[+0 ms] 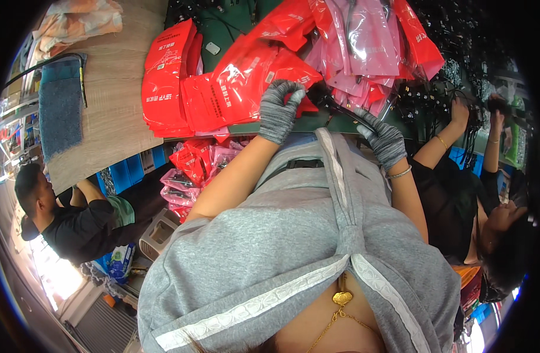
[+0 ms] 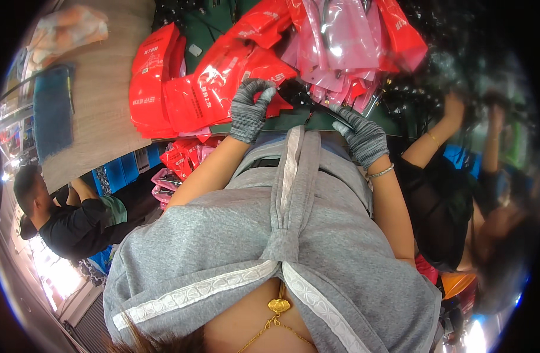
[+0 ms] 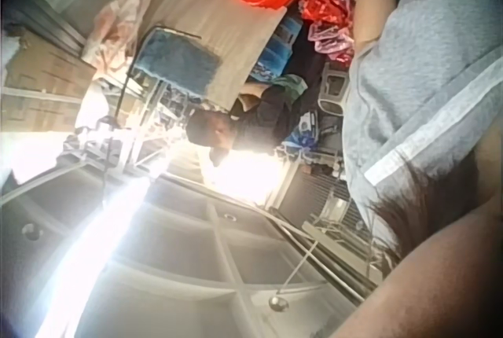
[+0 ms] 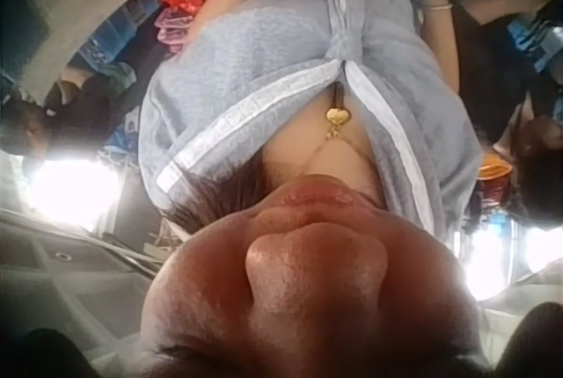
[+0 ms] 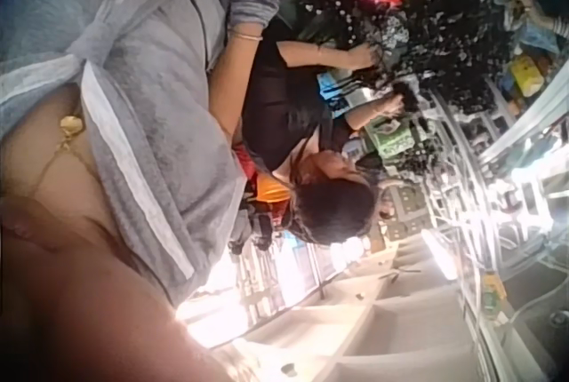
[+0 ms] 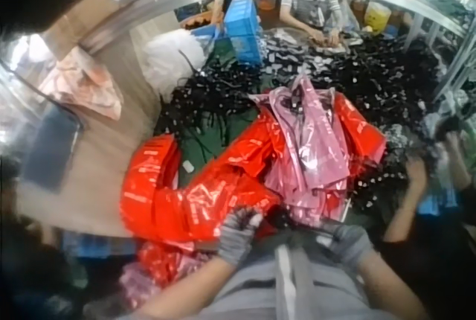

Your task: Packaging items into plastic bags at a workstation.

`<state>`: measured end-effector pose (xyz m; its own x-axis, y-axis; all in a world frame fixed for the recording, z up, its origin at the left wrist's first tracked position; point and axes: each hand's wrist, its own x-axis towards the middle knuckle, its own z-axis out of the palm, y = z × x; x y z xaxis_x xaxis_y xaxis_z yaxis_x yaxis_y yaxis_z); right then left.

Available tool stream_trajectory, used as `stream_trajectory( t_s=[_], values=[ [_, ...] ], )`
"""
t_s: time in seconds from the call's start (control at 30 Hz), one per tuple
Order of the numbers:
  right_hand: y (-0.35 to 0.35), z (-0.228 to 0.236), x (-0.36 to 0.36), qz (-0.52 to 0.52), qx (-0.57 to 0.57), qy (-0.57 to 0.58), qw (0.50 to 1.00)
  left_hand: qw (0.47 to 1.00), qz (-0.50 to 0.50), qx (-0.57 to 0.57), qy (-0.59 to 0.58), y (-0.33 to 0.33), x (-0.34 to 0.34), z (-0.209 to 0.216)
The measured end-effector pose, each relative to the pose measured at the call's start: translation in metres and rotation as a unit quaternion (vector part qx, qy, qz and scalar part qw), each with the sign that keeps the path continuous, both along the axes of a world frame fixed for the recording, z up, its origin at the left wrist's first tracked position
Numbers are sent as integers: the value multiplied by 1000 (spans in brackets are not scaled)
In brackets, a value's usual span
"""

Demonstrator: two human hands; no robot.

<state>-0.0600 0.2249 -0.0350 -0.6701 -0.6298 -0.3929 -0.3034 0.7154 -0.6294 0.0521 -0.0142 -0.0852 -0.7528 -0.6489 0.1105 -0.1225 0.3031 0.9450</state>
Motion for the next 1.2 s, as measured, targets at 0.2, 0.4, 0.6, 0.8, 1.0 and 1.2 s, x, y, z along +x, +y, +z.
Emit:
stream_trajectory(
  t_s=[0.2,0.4,0.6,0.8,1.0,1.2],
  values=[
    [9,-8,3,-25,-115,-40,992,988,-49,-132,-65,0,-6,11],
    [7,6,0,16,-77,32,996,1000,5,-27,-3,-1,-19,8],
    [12,2,1,81,-61,152,983,991,-106,-74,-24,6,-17,13],
    [10,7,3,152,-24,252,955,998,-30,-59,-20,9,-16,4],
    [10,2,4,181,24,307,934,992,-35,-85,-89,10,-16,17],
    [-5,9,7,224,42,302,926,975,-45,-137,-172,0,-22,25]
  ],
)
